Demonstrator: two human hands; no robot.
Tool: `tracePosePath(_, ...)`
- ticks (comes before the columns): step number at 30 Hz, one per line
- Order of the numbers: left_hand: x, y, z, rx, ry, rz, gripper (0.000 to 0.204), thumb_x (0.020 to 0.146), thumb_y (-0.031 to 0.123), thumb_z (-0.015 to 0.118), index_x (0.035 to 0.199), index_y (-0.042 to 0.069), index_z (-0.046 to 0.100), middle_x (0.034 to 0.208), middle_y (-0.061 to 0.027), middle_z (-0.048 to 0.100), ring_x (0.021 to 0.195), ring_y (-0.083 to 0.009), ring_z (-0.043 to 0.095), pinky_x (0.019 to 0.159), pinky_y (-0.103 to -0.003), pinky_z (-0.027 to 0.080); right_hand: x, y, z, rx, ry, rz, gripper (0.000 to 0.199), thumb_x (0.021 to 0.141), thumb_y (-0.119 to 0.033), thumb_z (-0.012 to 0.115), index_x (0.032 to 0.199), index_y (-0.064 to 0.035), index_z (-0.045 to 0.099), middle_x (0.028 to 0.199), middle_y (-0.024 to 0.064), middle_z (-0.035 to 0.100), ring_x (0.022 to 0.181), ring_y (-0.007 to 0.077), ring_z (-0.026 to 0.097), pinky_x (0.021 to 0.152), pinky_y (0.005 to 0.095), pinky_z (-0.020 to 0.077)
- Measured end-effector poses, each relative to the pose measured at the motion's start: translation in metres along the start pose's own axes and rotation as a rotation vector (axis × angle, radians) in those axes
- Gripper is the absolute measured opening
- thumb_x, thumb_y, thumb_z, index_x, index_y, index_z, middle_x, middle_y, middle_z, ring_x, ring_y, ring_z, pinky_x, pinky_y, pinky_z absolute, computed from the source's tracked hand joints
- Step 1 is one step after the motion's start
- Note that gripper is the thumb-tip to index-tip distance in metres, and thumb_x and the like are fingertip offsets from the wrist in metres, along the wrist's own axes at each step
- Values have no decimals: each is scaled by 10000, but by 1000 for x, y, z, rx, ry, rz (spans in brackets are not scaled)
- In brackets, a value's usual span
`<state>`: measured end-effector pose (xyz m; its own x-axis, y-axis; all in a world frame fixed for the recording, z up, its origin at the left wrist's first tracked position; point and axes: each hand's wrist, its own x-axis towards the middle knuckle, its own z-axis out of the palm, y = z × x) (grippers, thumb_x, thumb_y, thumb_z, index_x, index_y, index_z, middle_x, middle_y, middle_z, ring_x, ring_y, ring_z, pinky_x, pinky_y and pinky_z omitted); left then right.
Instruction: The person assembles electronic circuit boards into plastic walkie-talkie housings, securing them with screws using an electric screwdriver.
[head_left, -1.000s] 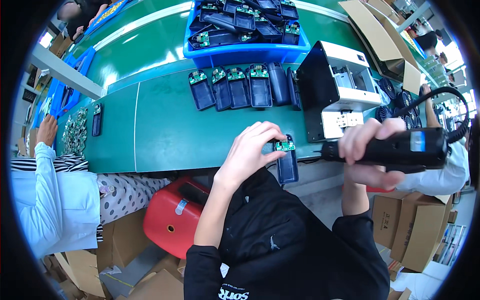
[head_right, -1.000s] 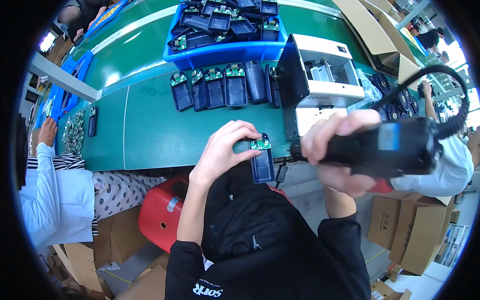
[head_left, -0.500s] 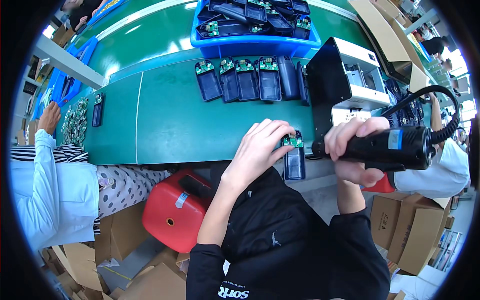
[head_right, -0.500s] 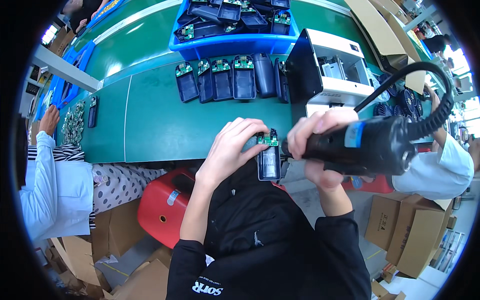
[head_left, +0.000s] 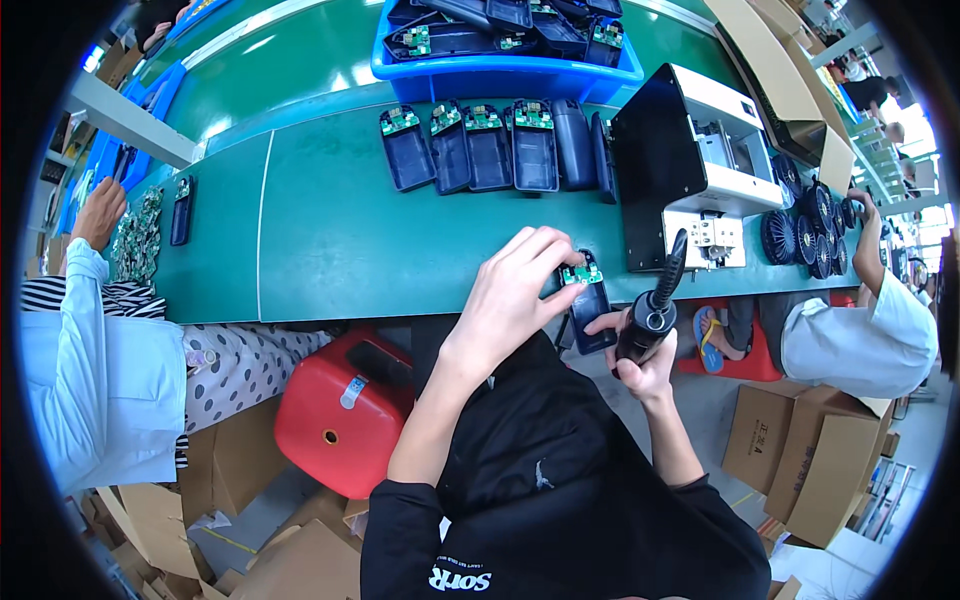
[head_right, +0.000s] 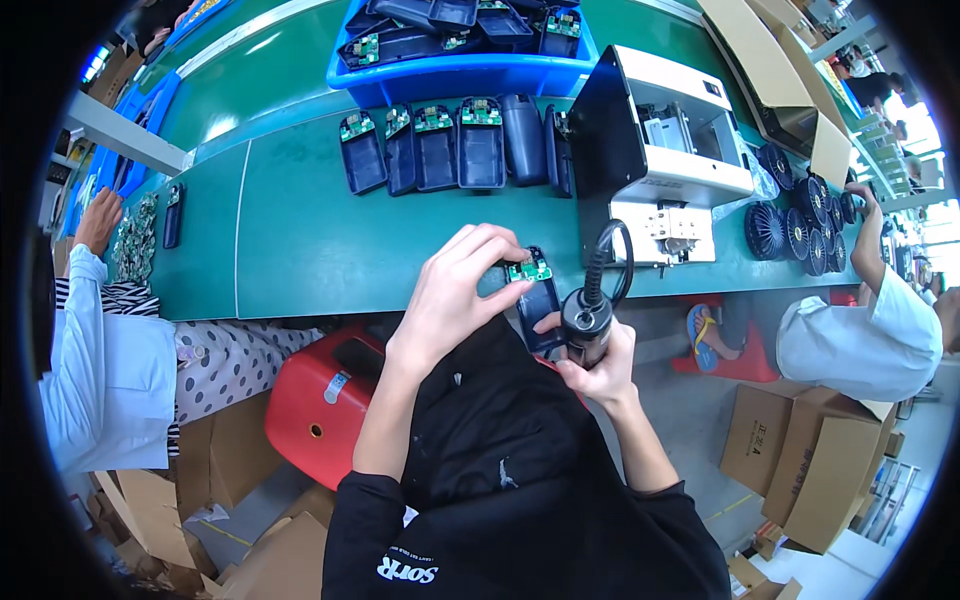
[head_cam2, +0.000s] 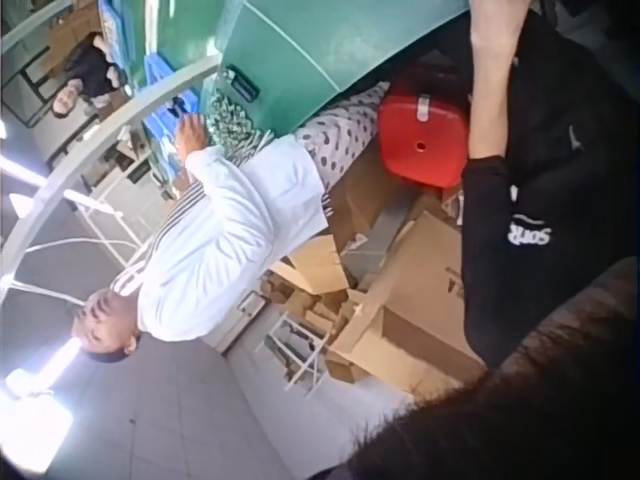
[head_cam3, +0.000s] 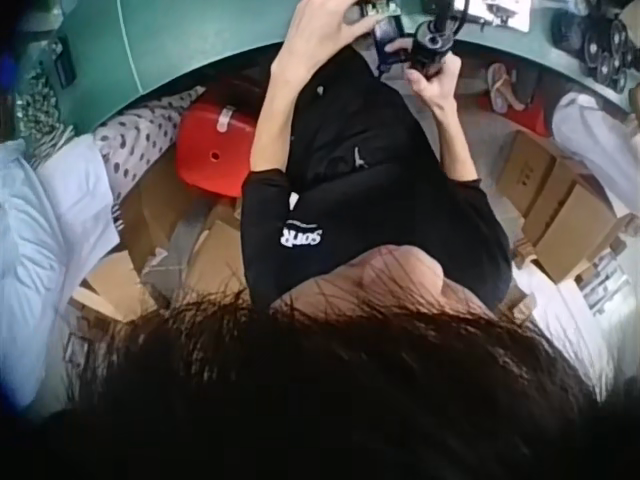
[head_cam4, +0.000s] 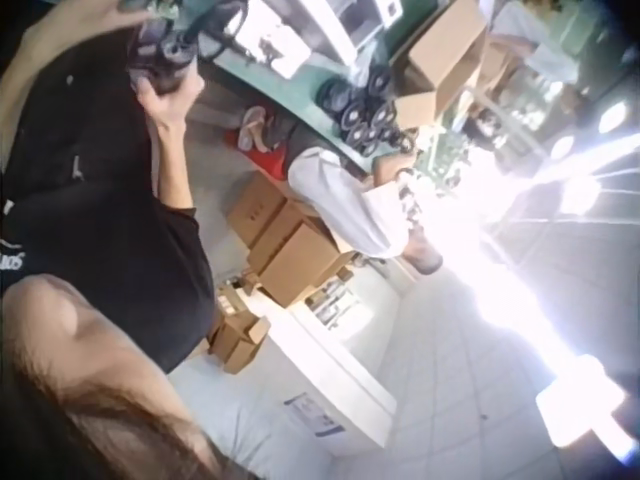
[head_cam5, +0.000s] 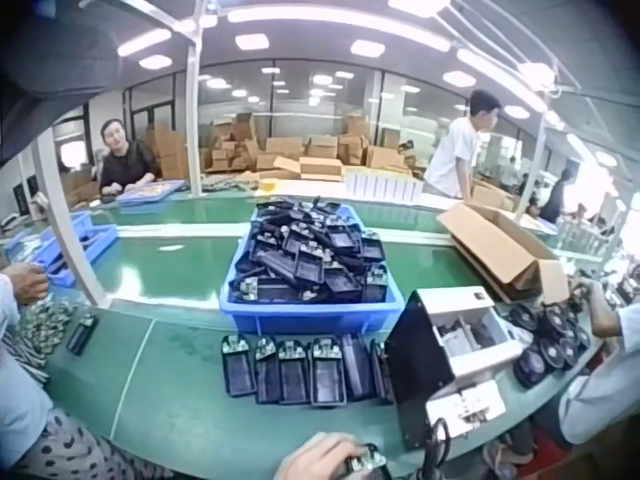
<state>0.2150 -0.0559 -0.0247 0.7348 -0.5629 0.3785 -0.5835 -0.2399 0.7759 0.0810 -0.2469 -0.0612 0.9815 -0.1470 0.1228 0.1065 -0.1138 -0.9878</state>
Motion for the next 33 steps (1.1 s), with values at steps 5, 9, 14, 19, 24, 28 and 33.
tracePosePath(5, -1, 2, 6, -11, 18, -29, 236, 756, 85, 782, 944, 35, 649, 1007, -61, 639, 948, -254, 625, 822, -352, 522, -4, 8, 4, 41, -45, 23, 676, 733, -512, 843, 961, 19, 491, 857, 230, 673, 509, 97, 543, 442, 197, 431)
tracePosePath(9, 3, 7, 1, 20, -40, -78, 228, 755, 76, 781, 926, 35, 637, 1008, -53, 635, 945, -255, 623, 820, -352, 519, 0, -5, 6, 97, -34, 29, 706, 727, -550, 831, 975, 18, 493, 817, 211, 668, 486, 105, 540, 440, 201, 436)
tracePosePath(14, 6, 6, 0, 26, -72, -61, 230, 753, 65, 779, 925, 40, 628, 1008, -47, 632, 944, -256, 621, 821, -355, 513, 33, -50, -14, 388, -21, -178, 754, 749, -658, 761, 1018, -15, 472, 679, 108, 589, 453, 138, 527, 416, 226, 430)
tracePosePath(19, 7, 4, 0, -14, -66, -69, 246, 739, 42, 783, 924, 43, 621, 993, -48, 632, 947, -257, 617, 826, -357, 506, 74, -101, 2, 444, 120, -543, 784, 766, -736, 689, 1043, -60, 403, 660, 43, 477, 444, 132, 462, 415, 244, 421)
tracePosePath(24, 5, 4, 0, -41, -45, -73, 262, 719, 25, 791, 914, 45, 618, 977, -47, 632, 943, -257, 613, 826, -356, 504, 102, -101, 23, 297, 20, -661, 795, 776, -763, 649, 1055, -74, 368, 688, 41, 467, 464, 123, 450, 434, 248, 428)
tracePosePath(28, 7, 2, 0, -59, -38, -61, 270, 710, 21, 795, 912, 49, 619, 972, -47, 631, 937, -257, 610, 820, -358, 504, 106, -96, 30, 266, -84, -668, 795, 782, -766, 638, 1059, -72, 368, 689, 42, 472, 475, 124, 462, 442, 253, 432)
tracePosePath(33, 6, 1, -1, -71, -40, -64, 274, 706, 24, 798, 913, 53, 621, 970, -48, 630, 933, -260, 606, 815, -361, 503, 106, -94, 33, 248, -97, -629, 781, 791, -761, 632, 1063, -77, 371, 695, 44, 477, 489, 130, 479, 455, 263, 447)
